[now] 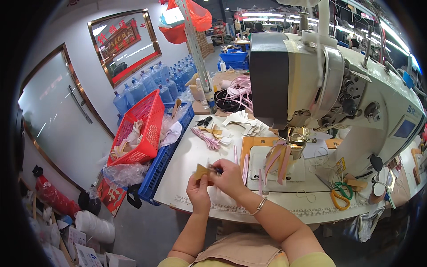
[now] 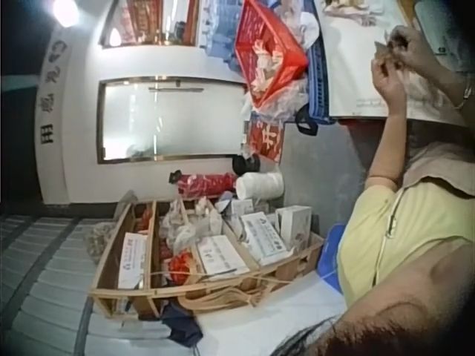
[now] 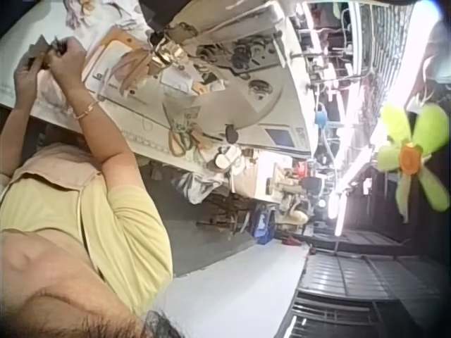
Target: Stitching together pink and tan shoe upper components using an industrial sewing machine.
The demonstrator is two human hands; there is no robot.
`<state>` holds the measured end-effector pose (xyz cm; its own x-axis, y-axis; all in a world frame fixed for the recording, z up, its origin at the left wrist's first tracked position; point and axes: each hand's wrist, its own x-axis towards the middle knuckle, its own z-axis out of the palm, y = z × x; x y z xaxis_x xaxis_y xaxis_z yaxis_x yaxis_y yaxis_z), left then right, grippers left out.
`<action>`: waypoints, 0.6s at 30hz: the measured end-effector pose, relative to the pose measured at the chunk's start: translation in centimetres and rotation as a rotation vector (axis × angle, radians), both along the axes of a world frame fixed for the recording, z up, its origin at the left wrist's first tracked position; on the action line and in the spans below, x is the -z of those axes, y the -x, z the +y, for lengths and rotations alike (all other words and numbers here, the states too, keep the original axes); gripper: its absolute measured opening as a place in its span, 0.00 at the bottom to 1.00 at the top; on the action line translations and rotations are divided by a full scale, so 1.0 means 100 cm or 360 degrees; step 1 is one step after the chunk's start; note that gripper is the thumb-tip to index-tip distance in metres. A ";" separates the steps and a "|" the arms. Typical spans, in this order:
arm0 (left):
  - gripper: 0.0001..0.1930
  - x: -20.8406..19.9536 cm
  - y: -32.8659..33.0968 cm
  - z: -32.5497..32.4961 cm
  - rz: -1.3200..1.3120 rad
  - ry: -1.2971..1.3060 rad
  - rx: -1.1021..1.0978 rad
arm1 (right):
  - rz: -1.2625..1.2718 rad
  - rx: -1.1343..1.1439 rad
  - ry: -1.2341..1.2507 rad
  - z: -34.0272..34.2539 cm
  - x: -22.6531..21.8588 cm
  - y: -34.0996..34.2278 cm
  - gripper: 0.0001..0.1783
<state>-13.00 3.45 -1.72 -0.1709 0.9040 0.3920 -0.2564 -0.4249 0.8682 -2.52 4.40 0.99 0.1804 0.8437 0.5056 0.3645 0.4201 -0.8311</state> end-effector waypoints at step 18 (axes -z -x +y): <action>0.25 -0.041 0.037 0.028 0.1213 -0.0697 -0.0415 | 0.0586 -0.0177 0.0268 0.020 -0.029 -0.034 0.06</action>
<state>-16.74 6.27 2.38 0.0965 0.6171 0.7809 0.4699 -0.7199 0.5108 0.85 6.44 3.88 0.2266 0.9337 0.2773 -0.0098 0.2869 -0.9579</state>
